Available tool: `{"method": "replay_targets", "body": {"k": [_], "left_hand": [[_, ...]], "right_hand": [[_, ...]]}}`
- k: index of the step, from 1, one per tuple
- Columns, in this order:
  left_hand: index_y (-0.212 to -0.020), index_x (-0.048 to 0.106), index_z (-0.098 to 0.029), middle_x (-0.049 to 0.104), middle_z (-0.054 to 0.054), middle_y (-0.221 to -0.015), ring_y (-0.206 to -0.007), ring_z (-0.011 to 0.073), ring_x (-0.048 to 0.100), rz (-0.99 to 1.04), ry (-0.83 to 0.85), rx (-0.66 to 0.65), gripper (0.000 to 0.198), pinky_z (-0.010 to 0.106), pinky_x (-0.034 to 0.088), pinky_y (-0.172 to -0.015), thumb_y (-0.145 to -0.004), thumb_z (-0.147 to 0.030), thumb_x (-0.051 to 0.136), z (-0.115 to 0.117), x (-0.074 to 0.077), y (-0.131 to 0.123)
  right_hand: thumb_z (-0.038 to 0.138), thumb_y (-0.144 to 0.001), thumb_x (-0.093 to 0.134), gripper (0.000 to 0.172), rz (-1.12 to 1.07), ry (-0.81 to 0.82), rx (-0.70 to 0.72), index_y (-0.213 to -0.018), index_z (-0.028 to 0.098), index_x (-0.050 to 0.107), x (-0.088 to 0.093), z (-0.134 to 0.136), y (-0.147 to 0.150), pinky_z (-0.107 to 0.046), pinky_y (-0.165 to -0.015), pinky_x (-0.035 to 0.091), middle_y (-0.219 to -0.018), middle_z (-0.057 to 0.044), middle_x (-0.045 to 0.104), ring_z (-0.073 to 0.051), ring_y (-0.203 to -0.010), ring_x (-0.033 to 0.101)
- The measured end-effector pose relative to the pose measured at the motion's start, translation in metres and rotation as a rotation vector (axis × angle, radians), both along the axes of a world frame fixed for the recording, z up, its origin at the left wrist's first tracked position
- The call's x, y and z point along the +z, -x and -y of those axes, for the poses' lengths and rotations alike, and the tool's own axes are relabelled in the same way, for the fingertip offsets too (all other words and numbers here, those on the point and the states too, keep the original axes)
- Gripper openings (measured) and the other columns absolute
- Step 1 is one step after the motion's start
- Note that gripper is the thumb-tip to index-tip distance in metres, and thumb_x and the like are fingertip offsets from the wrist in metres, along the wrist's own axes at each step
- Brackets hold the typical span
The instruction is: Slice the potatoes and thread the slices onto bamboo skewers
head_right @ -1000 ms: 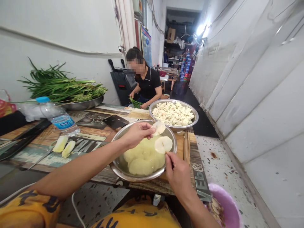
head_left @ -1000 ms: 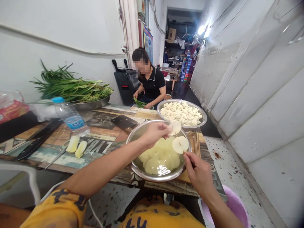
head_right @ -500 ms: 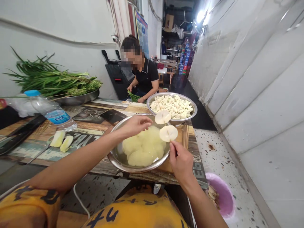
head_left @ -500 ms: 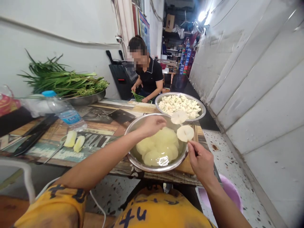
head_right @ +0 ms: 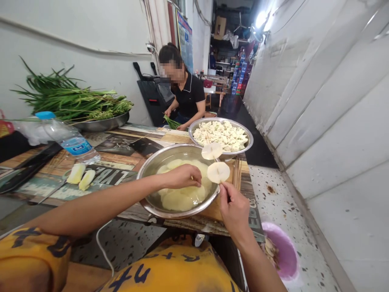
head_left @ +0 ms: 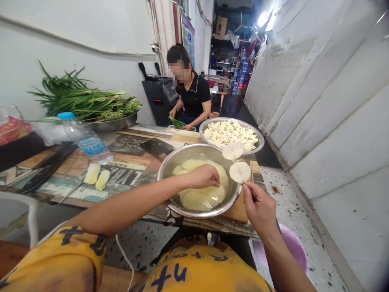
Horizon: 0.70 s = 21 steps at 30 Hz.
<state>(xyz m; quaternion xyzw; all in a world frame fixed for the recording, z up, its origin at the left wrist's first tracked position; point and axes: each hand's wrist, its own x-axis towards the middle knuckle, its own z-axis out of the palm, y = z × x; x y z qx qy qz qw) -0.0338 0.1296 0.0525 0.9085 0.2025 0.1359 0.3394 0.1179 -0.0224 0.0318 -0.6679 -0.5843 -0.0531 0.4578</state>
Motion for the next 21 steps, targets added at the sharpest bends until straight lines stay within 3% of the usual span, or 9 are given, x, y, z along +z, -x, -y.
{"method": "replay_targets", "body": {"k": [4, 7, 9, 12, 14, 21], "left_hand": [[-0.059, 0.064, -0.02, 0.06, 0.002, -0.059, -0.058, 0.0145, 0.053, 0.273, 0.065, 0.304, 0.01, 0.024, 0.041, -0.061, -0.067, -0.026, 0.065, -0.016, 0.011, 0.006], [-0.065, 0.059, -0.018, 0.053, -0.002, -0.052, -0.049, 0.0107, 0.048, 0.465, 0.311, 0.534, 0.013, 0.023, 0.044, -0.053, -0.072, -0.028, 0.062, -0.025, 0.018, 0.009], [-0.067, 0.054, -0.017, 0.05, -0.003, -0.053, -0.051, 0.0095, 0.049, 0.583, 0.519, 0.61, 0.015, 0.024, 0.049, -0.053, -0.072, -0.027, 0.063, -0.028, 0.021, 0.009], [-0.072, 0.049, -0.016, 0.052, -0.003, -0.059, -0.056, 0.0105, 0.054, 0.663, 0.814, 0.598, 0.017, 0.034, 0.055, -0.058, -0.075, -0.028, 0.061, -0.031, 0.023, 0.011], [-0.075, 0.048, -0.016, 0.053, -0.003, -0.061, -0.059, 0.0116, 0.057, 0.712, 0.921, 0.569, 0.016, 0.04, 0.056, -0.061, -0.077, -0.028, 0.059, -0.032, 0.024, 0.013], [-0.084, 0.056, -0.012, 0.065, 0.006, -0.082, -0.074, 0.0154, 0.063, 0.822, 0.991, 0.5, 0.027, 0.035, 0.055, -0.069, -0.064, -0.017, 0.073, -0.033, 0.028, 0.015]], "right_hand": [[0.03, -0.086, 0.046, 0.024, 0.009, 0.008, 0.022, -0.091, 0.018, 0.066, 0.001, 0.001, -0.001, -0.026, -0.063, 0.05, -0.08, -0.005, 0.071, -0.016, -0.067, 0.065], [0.029, -0.085, 0.046, 0.023, 0.042, 0.049, 0.068, -0.091, 0.018, 0.065, 0.003, 0.006, -0.001, -0.025, -0.062, 0.051, -0.08, -0.005, 0.071, -0.016, -0.066, 0.065], [0.029, -0.086, 0.046, 0.023, 0.066, 0.092, 0.111, -0.091, 0.018, 0.065, 0.003, 0.011, 0.0, -0.024, -0.061, 0.051, -0.08, -0.004, 0.071, -0.016, -0.066, 0.065], [0.029, -0.086, 0.046, 0.022, 0.089, 0.139, 0.163, -0.091, 0.018, 0.065, 0.003, 0.019, 0.001, -0.023, -0.059, 0.051, -0.08, -0.004, 0.071, -0.015, -0.065, 0.066], [0.029, -0.086, 0.045, 0.022, 0.098, 0.156, 0.178, -0.092, 0.019, 0.064, 0.003, 0.023, 0.002, -0.023, -0.058, 0.051, -0.08, -0.004, 0.071, -0.016, -0.065, 0.066], [0.028, -0.087, 0.044, 0.022, 0.117, 0.173, 0.185, -0.092, 0.02, 0.064, 0.003, 0.024, 0.002, -0.023, -0.058, 0.05, -0.079, -0.004, 0.071, -0.016, -0.064, 0.066]]}}
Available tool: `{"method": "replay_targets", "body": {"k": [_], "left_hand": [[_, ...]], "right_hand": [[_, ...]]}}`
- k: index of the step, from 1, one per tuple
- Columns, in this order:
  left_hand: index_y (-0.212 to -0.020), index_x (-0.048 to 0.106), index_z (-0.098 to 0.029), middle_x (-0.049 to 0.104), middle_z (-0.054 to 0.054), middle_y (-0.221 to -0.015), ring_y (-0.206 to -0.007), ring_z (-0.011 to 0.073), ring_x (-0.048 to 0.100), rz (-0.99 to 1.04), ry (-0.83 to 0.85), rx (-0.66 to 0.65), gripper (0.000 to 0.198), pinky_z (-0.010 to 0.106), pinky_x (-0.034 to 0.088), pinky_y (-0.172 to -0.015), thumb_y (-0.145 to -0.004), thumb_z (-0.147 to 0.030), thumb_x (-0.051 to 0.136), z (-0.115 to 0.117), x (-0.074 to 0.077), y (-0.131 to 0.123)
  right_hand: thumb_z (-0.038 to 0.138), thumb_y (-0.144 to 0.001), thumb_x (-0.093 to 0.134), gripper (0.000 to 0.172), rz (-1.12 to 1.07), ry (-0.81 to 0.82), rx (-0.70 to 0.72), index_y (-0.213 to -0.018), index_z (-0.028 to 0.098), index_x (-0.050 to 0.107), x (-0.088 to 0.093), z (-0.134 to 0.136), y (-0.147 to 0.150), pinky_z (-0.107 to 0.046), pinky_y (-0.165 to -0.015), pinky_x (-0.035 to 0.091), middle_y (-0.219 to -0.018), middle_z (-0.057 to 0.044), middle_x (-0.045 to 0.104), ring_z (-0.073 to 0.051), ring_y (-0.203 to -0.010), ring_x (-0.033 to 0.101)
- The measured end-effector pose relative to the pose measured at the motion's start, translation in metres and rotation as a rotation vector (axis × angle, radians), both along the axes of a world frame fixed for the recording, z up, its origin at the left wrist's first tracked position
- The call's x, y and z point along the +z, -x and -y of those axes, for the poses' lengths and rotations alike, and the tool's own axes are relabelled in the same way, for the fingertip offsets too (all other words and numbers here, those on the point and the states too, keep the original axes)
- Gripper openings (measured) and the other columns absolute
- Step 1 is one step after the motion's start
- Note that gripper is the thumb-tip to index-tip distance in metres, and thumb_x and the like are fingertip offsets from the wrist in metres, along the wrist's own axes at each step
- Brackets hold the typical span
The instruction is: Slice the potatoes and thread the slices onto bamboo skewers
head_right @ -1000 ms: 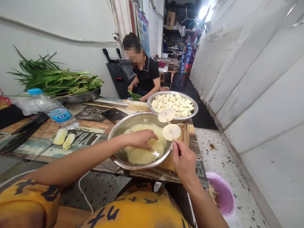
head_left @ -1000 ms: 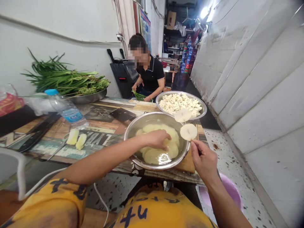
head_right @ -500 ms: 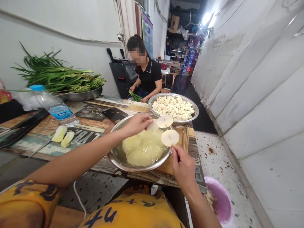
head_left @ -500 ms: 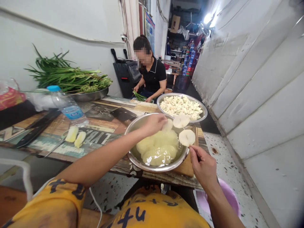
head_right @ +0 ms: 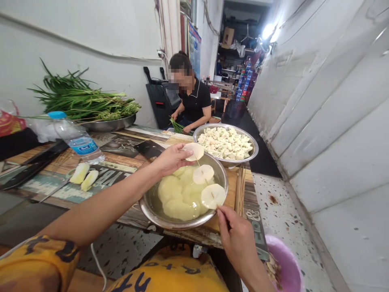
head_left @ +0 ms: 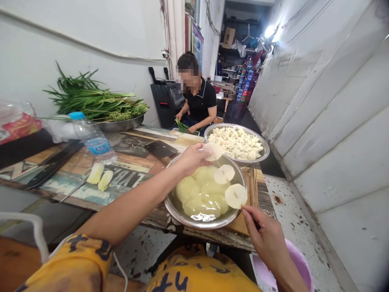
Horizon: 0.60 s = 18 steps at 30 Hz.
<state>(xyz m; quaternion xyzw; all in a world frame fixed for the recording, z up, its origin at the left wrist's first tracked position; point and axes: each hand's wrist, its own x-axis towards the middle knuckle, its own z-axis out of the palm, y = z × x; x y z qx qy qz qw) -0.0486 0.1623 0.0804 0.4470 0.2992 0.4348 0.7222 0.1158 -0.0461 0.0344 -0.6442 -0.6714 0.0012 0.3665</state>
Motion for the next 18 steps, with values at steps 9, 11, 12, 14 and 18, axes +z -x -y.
{"method": "replay_targets", "body": {"k": [9, 11, 12, 14, 18], "left_hand": [[-0.074, 0.063, -0.01, 0.066, 0.006, -0.08, -0.077, 0.0175, 0.062, -0.039, -0.073, 0.143, 0.032, 0.032, 0.053, -0.069, -0.05, -0.023, 0.079, 0.0021, -0.0031, -0.001], [-0.073, 0.063, -0.01, 0.065, 0.005, -0.08, -0.076, 0.0168, 0.061, -0.048, -0.101, 0.171, 0.032, 0.031, 0.052, -0.068, -0.049, -0.025, 0.079, 0.0023, -0.0038, -0.0013], [-0.072, 0.063, -0.01, 0.065, 0.005, -0.079, -0.075, 0.0164, 0.061, -0.057, -0.112, 0.184, 0.032, 0.031, 0.052, -0.067, -0.049, -0.026, 0.079, 0.0023, -0.0042, -0.0015], [-0.073, 0.063, -0.011, 0.065, 0.005, -0.079, -0.073, 0.016, 0.061, -0.072, -0.129, 0.198, 0.033, 0.03, 0.052, -0.066, -0.049, -0.027, 0.079, 0.0023, -0.0053, -0.0019], [-0.073, 0.063, -0.012, 0.066, 0.005, -0.077, -0.071, 0.0159, 0.06, -0.099, -0.175, 0.2, 0.031, 0.029, 0.051, -0.065, -0.051, -0.029, 0.077, 0.0028, -0.0074, -0.0032]], "right_hand": [[0.027, -0.087, 0.043, 0.021, 0.005, 0.026, 0.013, -0.091, 0.02, 0.063, 0.0045, 0.0017, 0.0032, -0.023, -0.057, 0.049, -0.078, -0.003, 0.071, -0.016, -0.063, 0.066], [0.028, -0.088, 0.043, 0.021, 0.013, 0.036, 0.011, -0.091, 0.021, 0.063, 0.0051, 0.002, 0.0033, -0.023, -0.058, 0.049, -0.078, -0.003, 0.071, -0.016, -0.064, 0.066], [0.028, -0.088, 0.043, 0.021, 0.014, 0.037, 0.007, -0.091, 0.021, 0.063, 0.0053, 0.0021, 0.0034, -0.023, -0.058, 0.049, -0.078, -0.003, 0.071, -0.016, -0.063, 0.066], [0.028, -0.087, 0.043, 0.021, 0.015, 0.03, 0.002, -0.089, 0.02, 0.063, 0.0058, 0.0021, 0.0038, -0.023, -0.057, 0.049, -0.077, -0.003, 0.07, -0.016, -0.062, 0.065], [0.027, -0.087, 0.043, 0.022, 0.016, 0.012, 0.011, -0.088, 0.019, 0.063, 0.0079, 0.0017, 0.0058, -0.022, -0.055, 0.048, -0.074, -0.003, 0.07, -0.015, -0.059, 0.064]]}}
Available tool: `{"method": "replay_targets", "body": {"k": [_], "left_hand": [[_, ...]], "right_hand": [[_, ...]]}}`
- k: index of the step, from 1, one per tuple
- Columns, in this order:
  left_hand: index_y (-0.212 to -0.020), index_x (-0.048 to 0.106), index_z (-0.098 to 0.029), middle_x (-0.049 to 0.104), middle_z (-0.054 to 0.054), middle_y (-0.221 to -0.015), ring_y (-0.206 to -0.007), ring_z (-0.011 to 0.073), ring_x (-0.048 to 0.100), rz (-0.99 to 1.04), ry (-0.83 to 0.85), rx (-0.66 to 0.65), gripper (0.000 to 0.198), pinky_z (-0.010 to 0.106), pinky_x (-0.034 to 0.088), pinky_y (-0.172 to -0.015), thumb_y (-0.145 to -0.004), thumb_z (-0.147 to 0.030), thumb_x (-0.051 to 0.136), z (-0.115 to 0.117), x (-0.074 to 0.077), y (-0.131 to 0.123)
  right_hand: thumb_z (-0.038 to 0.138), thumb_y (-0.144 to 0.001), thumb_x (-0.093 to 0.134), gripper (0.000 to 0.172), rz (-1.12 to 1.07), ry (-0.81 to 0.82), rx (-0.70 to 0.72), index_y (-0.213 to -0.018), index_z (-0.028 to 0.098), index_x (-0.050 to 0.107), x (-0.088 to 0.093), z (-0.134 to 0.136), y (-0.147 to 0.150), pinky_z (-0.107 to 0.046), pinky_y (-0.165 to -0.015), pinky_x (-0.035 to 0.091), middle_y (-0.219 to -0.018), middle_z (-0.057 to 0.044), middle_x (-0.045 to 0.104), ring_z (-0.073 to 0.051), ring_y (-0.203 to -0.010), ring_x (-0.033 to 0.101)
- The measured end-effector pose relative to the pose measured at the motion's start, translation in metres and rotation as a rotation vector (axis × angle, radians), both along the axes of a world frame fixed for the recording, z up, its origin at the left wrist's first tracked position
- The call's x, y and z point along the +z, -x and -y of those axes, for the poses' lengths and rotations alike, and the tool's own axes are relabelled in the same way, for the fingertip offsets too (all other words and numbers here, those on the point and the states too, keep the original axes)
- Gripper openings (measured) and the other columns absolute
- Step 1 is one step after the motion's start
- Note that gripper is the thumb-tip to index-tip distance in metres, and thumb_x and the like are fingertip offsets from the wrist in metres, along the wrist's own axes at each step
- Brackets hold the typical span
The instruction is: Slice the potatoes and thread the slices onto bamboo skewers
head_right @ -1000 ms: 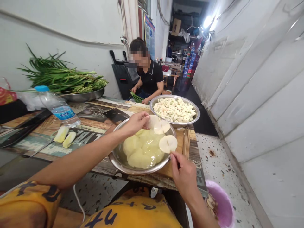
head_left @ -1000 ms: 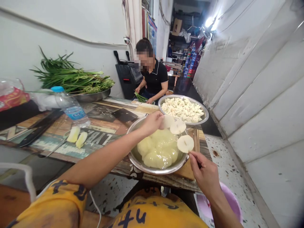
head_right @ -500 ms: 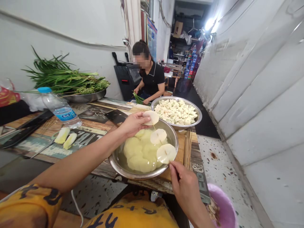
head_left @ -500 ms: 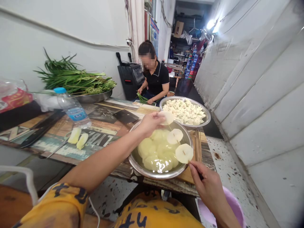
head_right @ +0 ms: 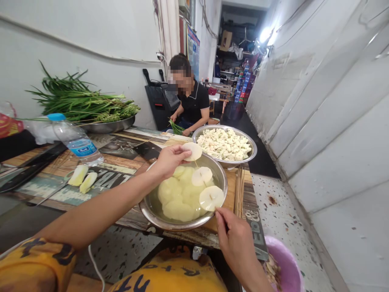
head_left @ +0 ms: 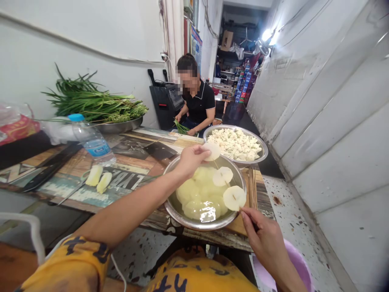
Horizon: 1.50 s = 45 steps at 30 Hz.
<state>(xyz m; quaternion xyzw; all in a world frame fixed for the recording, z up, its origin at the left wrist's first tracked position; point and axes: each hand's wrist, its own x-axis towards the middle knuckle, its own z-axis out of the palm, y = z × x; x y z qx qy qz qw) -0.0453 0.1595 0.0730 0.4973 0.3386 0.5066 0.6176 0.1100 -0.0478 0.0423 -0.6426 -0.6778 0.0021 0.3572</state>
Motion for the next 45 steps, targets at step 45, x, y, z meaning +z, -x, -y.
{"method": "replay_targets", "body": {"k": [45], "left_hand": [[-0.071, 0.066, -0.013, 0.065, 0.002, -0.067, -0.063, 0.0139, 0.058, -0.352, -0.358, 0.117, 0.018, 0.024, 0.045, -0.06, -0.064, -0.031, 0.066, 0.012, 0.002, -0.003]], "right_hand": [[0.036, -0.082, 0.055, 0.025, -0.687, 0.178, 0.048, -0.09, 0.015, 0.065, -0.004, -0.007, -0.003, -0.018, -0.038, 0.036, -0.049, 0.003, 0.052, -0.009, -0.041, 0.047]]}}
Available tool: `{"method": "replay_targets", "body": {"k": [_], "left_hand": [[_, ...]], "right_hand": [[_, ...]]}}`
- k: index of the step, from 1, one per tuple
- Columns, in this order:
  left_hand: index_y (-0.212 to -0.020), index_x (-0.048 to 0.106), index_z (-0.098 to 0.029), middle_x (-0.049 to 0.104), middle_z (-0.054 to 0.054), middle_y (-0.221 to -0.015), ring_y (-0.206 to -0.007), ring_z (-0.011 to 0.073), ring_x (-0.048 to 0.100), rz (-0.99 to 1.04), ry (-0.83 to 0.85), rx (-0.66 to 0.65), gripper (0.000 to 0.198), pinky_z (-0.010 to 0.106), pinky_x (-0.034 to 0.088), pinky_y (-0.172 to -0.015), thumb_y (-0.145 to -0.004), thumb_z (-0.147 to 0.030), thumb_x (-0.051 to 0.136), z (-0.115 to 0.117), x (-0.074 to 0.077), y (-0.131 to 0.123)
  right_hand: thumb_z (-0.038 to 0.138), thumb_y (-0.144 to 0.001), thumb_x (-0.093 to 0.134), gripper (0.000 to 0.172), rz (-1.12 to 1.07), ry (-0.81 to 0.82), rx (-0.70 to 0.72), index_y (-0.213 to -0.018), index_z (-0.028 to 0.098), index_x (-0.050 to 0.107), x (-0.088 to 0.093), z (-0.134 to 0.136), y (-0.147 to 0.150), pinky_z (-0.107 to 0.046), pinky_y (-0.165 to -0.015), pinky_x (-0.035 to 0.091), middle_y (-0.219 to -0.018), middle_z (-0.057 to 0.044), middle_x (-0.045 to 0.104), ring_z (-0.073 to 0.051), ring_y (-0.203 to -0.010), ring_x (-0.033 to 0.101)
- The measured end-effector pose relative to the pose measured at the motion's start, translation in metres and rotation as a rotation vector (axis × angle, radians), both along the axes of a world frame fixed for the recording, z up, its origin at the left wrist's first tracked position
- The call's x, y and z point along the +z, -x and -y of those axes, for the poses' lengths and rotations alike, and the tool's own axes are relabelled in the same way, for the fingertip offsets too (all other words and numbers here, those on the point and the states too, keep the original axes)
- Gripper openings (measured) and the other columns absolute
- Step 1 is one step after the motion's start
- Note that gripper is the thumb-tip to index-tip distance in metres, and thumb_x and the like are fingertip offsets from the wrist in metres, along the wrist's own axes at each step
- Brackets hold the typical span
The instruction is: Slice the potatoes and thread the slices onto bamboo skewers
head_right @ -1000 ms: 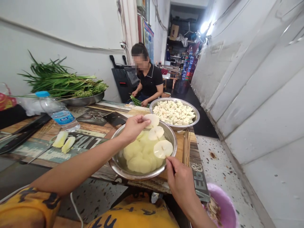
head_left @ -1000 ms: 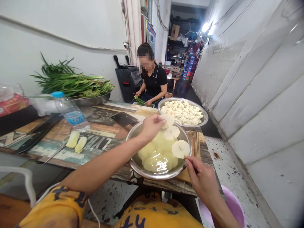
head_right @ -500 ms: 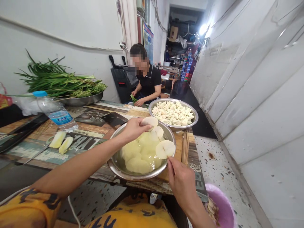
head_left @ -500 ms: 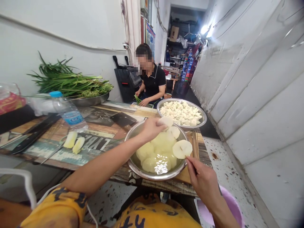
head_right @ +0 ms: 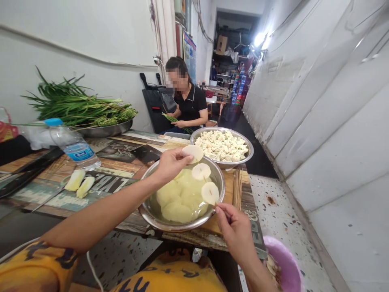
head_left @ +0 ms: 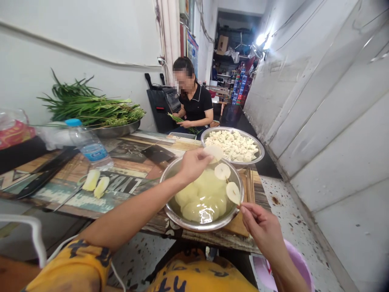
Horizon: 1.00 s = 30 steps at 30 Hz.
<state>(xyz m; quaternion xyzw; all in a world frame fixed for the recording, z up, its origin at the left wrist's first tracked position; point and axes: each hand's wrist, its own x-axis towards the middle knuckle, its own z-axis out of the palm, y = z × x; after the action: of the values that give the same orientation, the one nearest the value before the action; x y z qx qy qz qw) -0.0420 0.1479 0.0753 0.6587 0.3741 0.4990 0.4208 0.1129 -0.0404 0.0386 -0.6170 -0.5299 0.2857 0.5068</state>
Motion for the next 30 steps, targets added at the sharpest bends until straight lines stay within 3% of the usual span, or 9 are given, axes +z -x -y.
{"method": "replay_targets", "body": {"k": [2, 4, 7, 11, 14, 20, 30], "left_hand": [[-0.072, 0.066, -0.012, 0.066, 0.003, -0.069, -0.064, 0.0146, 0.059, 0.118, 0.176, -0.04, 0.023, 0.027, 0.048, -0.062, -0.059, -0.03, 0.07, 0.0, 0.001, -0.003], [-0.073, 0.065, -0.011, 0.066, 0.003, -0.07, -0.066, 0.0156, 0.06, 0.236, 0.34, -0.102, 0.028, 0.03, 0.05, -0.065, -0.054, -0.03, 0.074, 0.0, 0.002, -0.003], [-0.074, 0.065, -0.01, 0.067, 0.005, -0.073, -0.068, 0.0164, 0.061, 0.304, 0.46, -0.158, 0.033, 0.032, 0.051, -0.066, -0.052, -0.032, 0.076, 0.0, 0.004, -0.001], [-0.077, 0.067, -0.011, 0.067, 0.005, -0.073, -0.064, 0.0147, 0.061, 0.288, 0.498, -0.155, 0.029, 0.029, 0.051, -0.061, -0.056, -0.029, 0.075, -0.004, 0.006, 0.003], [-0.076, 0.067, -0.01, 0.067, 0.006, -0.07, -0.06, 0.0139, 0.061, 0.31, 0.62, -0.202, 0.022, 0.027, 0.051, -0.057, -0.059, -0.022, 0.075, -0.006, 0.007, 0.004], [-0.078, 0.066, -0.009, 0.068, 0.008, -0.074, -0.063, 0.0139, 0.063, 0.397, 0.774, -0.269, 0.008, 0.024, 0.051, -0.056, -0.07, -0.009, 0.064, -0.006, 0.008, 0.004], [-0.082, 0.064, -0.01, 0.067, 0.008, -0.078, -0.067, 0.0135, 0.062, 0.472, 0.854, -0.261, 0.012, 0.024, 0.052, -0.059, -0.071, -0.006, 0.058, 0.0, 0.015, 0.001]], "right_hand": [[0.029, -0.083, 0.054, 0.02, 0.384, -0.207, -0.074, -0.093, 0.016, 0.066, -0.006, 0.001, 0.0, -0.022, -0.053, 0.048, -0.07, -0.005, 0.067, -0.014, -0.059, 0.061], [0.022, -0.084, 0.053, 0.019, 0.669, -0.375, -0.112, -0.096, 0.016, 0.066, -0.012, 0.0, 0.0, -0.024, -0.064, 0.051, -0.086, -0.008, 0.071, -0.016, -0.07, 0.066], [0.016, -0.084, 0.051, 0.021, 0.856, -0.476, -0.112, -0.1, 0.014, 0.065, -0.015, -0.001, -0.002, -0.023, -0.065, 0.051, -0.087, -0.008, 0.071, -0.016, -0.072, 0.067], [0.02, -0.086, 0.049, 0.021, 0.831, -0.428, -0.085, -0.097, 0.016, 0.066, -0.012, 0.0, -0.008, -0.024, -0.066, 0.053, -0.086, -0.008, 0.072, -0.017, -0.071, 0.067], [0.026, -0.087, 0.048, 0.022, 0.735, -0.355, -0.074, -0.097, 0.018, 0.066, -0.011, 0.001, -0.014, -0.025, -0.062, 0.053, -0.082, -0.007, 0.071, -0.017, -0.067, 0.067], [0.025, -0.086, 0.048, 0.02, 0.478, -0.251, 0.025, -0.093, 0.017, 0.065, -0.016, -0.003, -0.021, -0.022, -0.05, 0.046, -0.053, 0.002, 0.059, -0.012, -0.047, 0.055], [0.026, -0.087, 0.047, 0.02, 0.437, -0.232, 0.074, -0.096, 0.017, 0.063, -0.021, -0.005, -0.026, -0.023, -0.053, 0.045, -0.054, 0.003, 0.056, -0.011, -0.05, 0.054]]}}
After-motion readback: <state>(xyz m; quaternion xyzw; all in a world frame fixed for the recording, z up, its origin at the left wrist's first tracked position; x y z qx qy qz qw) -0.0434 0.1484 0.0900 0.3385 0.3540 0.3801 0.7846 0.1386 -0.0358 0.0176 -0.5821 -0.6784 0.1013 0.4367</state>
